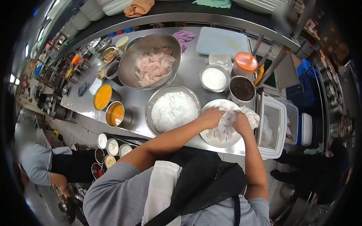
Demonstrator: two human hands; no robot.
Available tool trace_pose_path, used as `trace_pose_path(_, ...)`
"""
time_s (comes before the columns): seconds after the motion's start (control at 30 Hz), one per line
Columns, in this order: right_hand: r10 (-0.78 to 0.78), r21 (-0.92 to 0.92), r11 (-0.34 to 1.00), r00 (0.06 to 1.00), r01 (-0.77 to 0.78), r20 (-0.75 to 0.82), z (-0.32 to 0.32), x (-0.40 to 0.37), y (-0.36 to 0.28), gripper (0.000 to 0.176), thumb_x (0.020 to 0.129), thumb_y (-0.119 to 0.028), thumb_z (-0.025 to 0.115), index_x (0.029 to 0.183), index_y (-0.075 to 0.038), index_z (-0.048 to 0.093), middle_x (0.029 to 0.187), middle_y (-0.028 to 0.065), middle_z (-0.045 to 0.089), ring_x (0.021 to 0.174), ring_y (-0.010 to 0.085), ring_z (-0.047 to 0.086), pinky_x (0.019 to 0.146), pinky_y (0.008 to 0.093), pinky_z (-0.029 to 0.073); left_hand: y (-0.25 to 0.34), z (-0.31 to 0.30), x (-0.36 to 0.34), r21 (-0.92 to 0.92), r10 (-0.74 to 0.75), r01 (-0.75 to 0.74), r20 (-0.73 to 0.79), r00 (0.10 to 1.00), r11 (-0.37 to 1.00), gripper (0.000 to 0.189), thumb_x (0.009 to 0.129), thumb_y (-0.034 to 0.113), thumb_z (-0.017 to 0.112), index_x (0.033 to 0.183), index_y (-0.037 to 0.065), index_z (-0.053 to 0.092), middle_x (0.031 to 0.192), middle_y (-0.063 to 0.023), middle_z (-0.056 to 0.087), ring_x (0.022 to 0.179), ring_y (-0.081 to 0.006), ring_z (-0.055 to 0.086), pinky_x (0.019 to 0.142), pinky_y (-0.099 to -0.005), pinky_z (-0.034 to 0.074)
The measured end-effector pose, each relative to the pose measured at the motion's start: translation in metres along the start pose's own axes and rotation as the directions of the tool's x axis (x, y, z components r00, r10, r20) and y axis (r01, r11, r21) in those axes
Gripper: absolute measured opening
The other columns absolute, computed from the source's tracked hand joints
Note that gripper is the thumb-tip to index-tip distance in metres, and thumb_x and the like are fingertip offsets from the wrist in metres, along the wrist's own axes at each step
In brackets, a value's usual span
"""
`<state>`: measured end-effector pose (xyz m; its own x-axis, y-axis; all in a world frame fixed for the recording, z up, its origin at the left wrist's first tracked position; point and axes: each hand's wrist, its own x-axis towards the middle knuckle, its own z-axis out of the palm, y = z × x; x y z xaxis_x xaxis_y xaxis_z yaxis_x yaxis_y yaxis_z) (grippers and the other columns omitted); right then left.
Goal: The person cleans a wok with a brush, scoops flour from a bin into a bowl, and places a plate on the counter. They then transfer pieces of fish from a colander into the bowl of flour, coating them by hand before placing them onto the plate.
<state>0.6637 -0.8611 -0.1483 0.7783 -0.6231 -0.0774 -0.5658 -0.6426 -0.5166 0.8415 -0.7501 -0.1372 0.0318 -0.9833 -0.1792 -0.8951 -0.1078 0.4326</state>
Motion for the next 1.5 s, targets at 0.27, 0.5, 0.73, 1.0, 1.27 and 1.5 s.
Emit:
trace_pose_path(0.27,-0.132,0.186,0.972,0.988,0.144,-0.076,-0.019,0.025,-0.104,0.049,0.068,-0.001,0.066,0.117,0.006,0.061,0.107,0.0251,0.063,0.105,0.0417,0.06,0.092,0.0451,0.048,-0.106,-0.083,-0.12,-0.146,-0.254,0.217,-0.319,0.913,0.965,0.052,0.069,-0.001,0.067,0.121,0.003,0.062,0.113,-0.0228,0.065,0.106,-0.0369,0.062,0.09,-0.0455,0.05)
trace_pose_path(0.5,-0.455,0.025,0.886,0.859,0.463,0.233,0.1,0.086,-0.19,0.059,0.072,-0.01,0.07,0.129,-0.005,0.057,0.112,0.0214,0.062,0.107,0.0355,0.061,0.09,0.0445,0.051,-0.188,-0.045,-0.146,0.133,-0.395,0.411,-0.133,0.909,0.902,0.048,0.073,0.004,0.063,0.12,0.006,0.063,0.111,-0.0197,0.067,0.103,-0.0362,0.064,0.09,-0.0456,0.051)
trace_pose_path(0.73,-0.43,0.042,0.883,0.77,0.468,0.47,0.127,0.096,-0.198,0.055,0.074,-0.009,0.067,0.128,-0.008,0.059,0.115,0.021,0.063,0.109,0.0348,0.061,0.094,0.0428,0.05,-0.145,-0.066,-0.184,0.174,-0.413,0.402,0.036,0.91,0.899,0.043,0.072,0.006,0.064,0.115,0.007,0.065,0.102,-0.0171,0.069,0.1,-0.0341,0.066,0.083,-0.044,0.054)
trace_pose_path(1.0,-0.316,0.059,0.949,0.918,0.311,0.24,0.113,0.093,-0.184,0.047,0.071,-0.001,0.062,0.117,0.002,0.064,0.108,0.0257,0.067,0.103,0.0391,0.064,0.093,0.043,0.05,-0.157,-0.045,-0.17,0.178,-0.466,0.449,0.066,0.883,0.876,0.033,0.073,0.006,0.064,0.105,0.003,0.063,0.097,-0.022,0.069,0.093,-0.038,0.067,0.082,-0.0463,0.054)
trace_pose_path(1.27,-0.294,0.341,0.901,0.955,0.268,0.027,0.075,0.072,-0.195,0.05,0.066,0.001,0.064,0.116,0.001,0.065,0.101,0.027,0.067,0.096,0.0402,0.066,0.085,0.0425,0.052,-0.169,-0.087,-0.185,-0.109,-0.329,0.314,-0.154,0.932,0.943,0.043,0.069,0.007,0.067,0.111,-0.001,0.062,0.099,-0.0266,0.067,0.096,-0.0423,0.064,0.084,-0.0469,0.053)
trace_pose_path(1.5,-0.198,0.528,0.824,0.978,0.205,-0.069,-0.012,0.04,-0.168,0.036,0.072,-0.003,0.072,0.108,0.001,0.066,0.097,0.0182,0.071,0.09,0.0272,0.069,0.082,0.0341,0.052,-0.12,-0.131,-0.138,-0.236,-0.164,0.121,-0.17,0.972,0.964,0.07,0.062,0.008,0.079,0.126,-0.003,0.056,0.115,-0.0263,0.064,0.111,-0.0399,0.06,0.096,-0.0421,0.048)
